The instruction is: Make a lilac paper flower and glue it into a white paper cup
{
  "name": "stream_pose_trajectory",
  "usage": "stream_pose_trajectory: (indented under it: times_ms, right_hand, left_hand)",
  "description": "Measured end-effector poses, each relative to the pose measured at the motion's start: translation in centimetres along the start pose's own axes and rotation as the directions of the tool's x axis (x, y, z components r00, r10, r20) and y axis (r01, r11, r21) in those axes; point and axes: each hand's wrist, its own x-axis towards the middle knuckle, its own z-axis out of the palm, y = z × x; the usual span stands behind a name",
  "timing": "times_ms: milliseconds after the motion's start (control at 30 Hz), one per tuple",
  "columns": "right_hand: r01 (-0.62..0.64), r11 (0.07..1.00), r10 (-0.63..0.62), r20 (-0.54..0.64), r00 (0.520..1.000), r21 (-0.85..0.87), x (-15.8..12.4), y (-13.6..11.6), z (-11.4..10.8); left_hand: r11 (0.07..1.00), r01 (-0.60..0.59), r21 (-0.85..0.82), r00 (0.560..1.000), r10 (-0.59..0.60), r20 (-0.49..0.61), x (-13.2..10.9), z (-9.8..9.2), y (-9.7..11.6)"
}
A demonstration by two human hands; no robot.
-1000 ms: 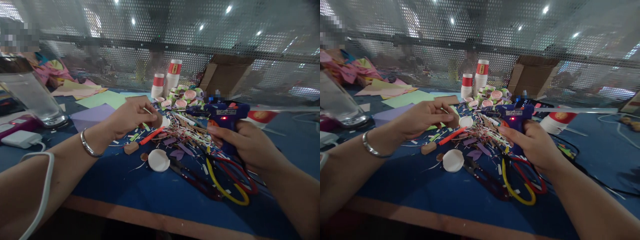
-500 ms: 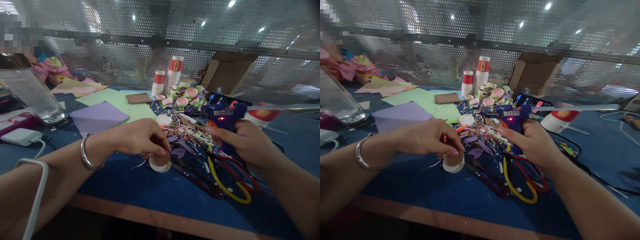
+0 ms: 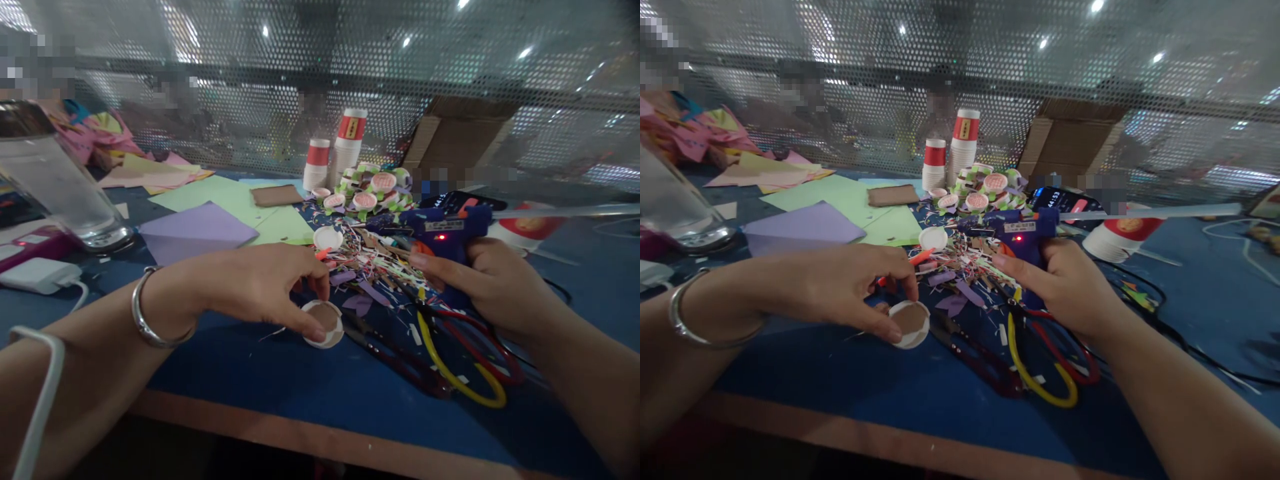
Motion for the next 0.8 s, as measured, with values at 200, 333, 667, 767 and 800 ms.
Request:
stream_pose_trajectory:
  times_ms: [200, 333, 667, 767, 800]
  right_hand:
    - [-0.020, 1.000, 0.020, 0.014, 1.000, -0.001, 0.0, 0.0, 0.0]
    - [-0.004, 1.000, 0.004, 0.020, 1.000, 0.013, 0.0, -0.4, 0.0]
    - [0.026, 1.000, -0.026, 0.025, 0.999, -0.010, 0.0, -0.5, 0.0]
    - [0.014, 1.000, -0.014, 0.020, 1.000, -0.003, 0.0, -0.6, 0.0]
    - [0.007, 1.000, -0.007, 0.016, 1.000, 0.002, -0.1, -0.6, 0.0]
  left_hand:
    - [0.998, -0.033, 0.056, 0.999, 0.034, -0.026, -0.3, 0.9, 0.2]
    - [0.998, -0.017, 0.059, 0.998, 0.021, -0.066, -0.5, 1.5, 0.8]
    - [0.997, -0.069, 0.043, 0.992, 0.073, -0.100, -0.7, 2.0, 0.8]
    - [0.996, -0.075, 0.038, 0.993, 0.078, -0.087, -0.8, 1.8, 1.0]
    - [0.997, -0.074, 0.038, 0.994, 0.077, -0.075, -0.8, 1.7, 1.1]
